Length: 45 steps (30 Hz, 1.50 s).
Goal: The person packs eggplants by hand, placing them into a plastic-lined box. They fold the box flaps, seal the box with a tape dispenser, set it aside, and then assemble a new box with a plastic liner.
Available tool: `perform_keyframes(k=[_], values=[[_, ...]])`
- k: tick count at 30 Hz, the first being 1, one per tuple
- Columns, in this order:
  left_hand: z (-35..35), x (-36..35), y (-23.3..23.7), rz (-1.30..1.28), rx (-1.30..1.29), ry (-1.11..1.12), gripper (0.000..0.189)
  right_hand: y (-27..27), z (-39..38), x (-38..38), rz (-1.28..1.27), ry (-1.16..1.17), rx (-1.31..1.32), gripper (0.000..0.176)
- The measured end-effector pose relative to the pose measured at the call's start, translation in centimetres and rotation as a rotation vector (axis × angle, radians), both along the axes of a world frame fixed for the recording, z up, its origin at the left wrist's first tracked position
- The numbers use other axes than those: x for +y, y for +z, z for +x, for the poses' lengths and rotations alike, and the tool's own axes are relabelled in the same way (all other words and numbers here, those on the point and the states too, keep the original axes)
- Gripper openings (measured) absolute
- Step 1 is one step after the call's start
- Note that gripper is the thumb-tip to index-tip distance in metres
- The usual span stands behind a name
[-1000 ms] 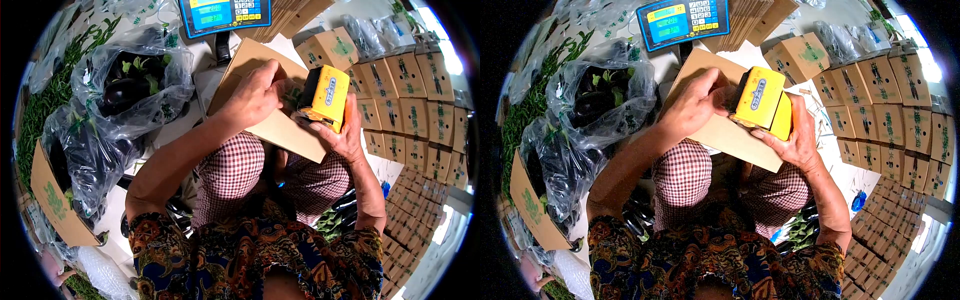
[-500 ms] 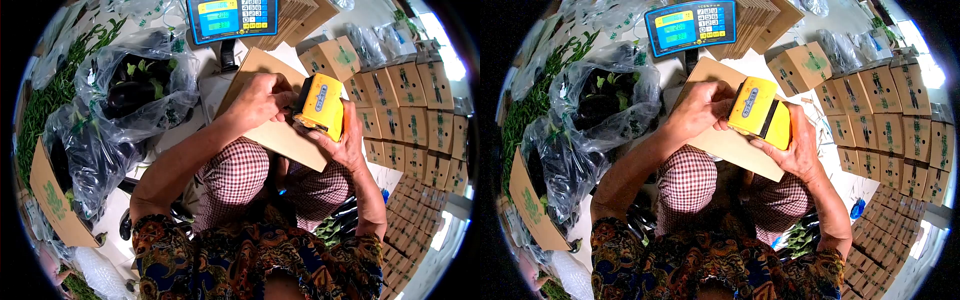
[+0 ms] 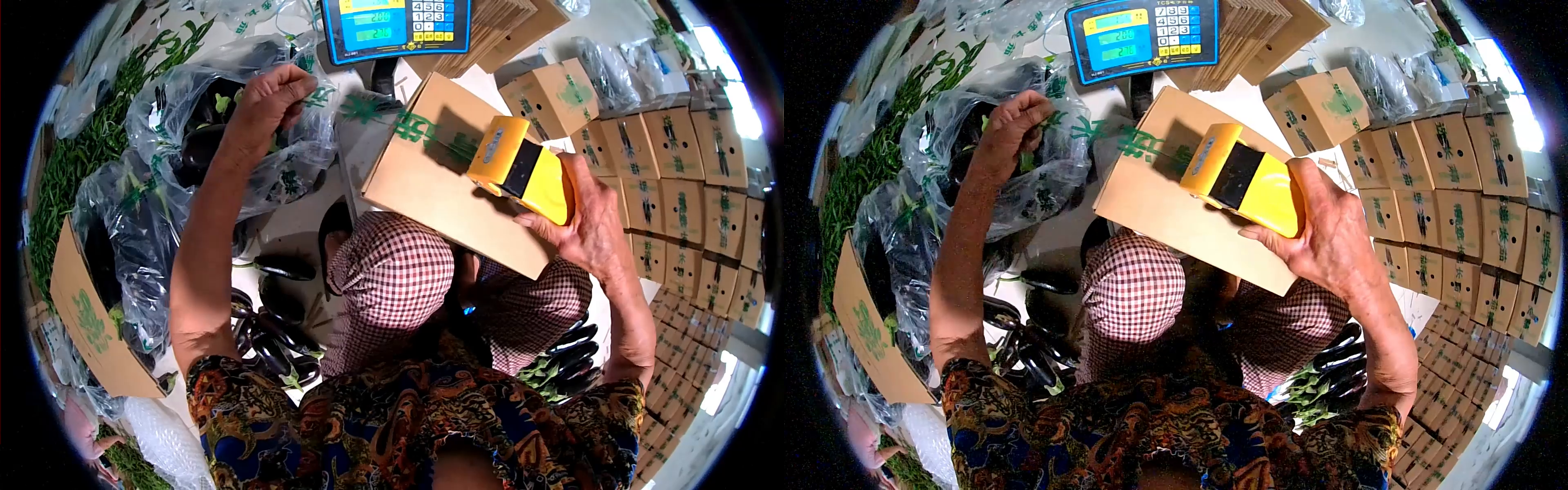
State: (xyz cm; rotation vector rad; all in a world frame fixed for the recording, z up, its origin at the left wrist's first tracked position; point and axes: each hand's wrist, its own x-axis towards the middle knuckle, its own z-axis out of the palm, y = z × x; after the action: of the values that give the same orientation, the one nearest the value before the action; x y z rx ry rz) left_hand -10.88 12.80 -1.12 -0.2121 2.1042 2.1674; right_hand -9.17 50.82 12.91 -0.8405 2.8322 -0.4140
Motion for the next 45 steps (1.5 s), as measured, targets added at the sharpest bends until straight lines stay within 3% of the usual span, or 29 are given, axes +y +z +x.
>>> perform_keyframes(k=[7, 18, 20, 22, 24, 26, 28, 32, 36, 40, 45], values=[[-1.3, 1.2, -3.3, 0.183, 0.049, 0.069, 0.016, -0.2, -0.6, -0.9, 0.060, -0.005, -0.008, 0.078], [-1.1, 4.5, -6.6, 0.224, 0.063, 0.002, 0.015, -1.4, -0.6, 1.0, 0.024, -0.098, -0.067, 0.072], [-1.3, 5.6, -6.8, 0.294, 0.133, 0.147, 0.015, -1.5, -0.7, 1.4, 0.014, -0.093, -0.067, 0.073], [-1.7, 7.1, -5.9, 0.538, 0.170, 0.208, 0.016, -1.5, -0.6, 1.7, 0.014, -0.090, -0.043, 0.071], [-2.4, 7.6, -4.0, 0.951, 0.176, 0.196, 0.016, -1.1, -0.3, 1.2, -0.017, -0.117, -0.063, 0.067], [-1.3, 11.3, -0.6, 1.016, 0.095, 0.325, 0.016, -1.3, -0.3, 1.1, -0.030, -0.108, -0.040, 0.067], [-0.7, 13.6, 0.2, 0.688, 0.196, 0.210, 0.017, -1.7, -0.3, 1.3, -0.055, -0.116, -0.044, 0.067], [-1.1, 13.0, 0.0, 0.518, 0.252, 0.187, 0.014, -1.8, -0.9, 1.4, -0.137, -0.142, -0.080, 0.067], [-1.1, 13.3, 0.2, 0.605, 0.227, 0.227, 0.014, -1.9, -1.5, 0.9, -0.146, -0.147, -0.081, 0.065], [-0.4, 13.7, 1.6, 0.229, 0.311, 0.187, 0.016, -2.6, -1.8, 3.1, -0.342, -0.290, -0.162, 0.063], [-0.7, 14.1, 1.9, 0.201, 0.347, 0.159, 0.012, -2.1, -1.2, 3.1, -0.264, -0.295, -0.153, 0.059]])
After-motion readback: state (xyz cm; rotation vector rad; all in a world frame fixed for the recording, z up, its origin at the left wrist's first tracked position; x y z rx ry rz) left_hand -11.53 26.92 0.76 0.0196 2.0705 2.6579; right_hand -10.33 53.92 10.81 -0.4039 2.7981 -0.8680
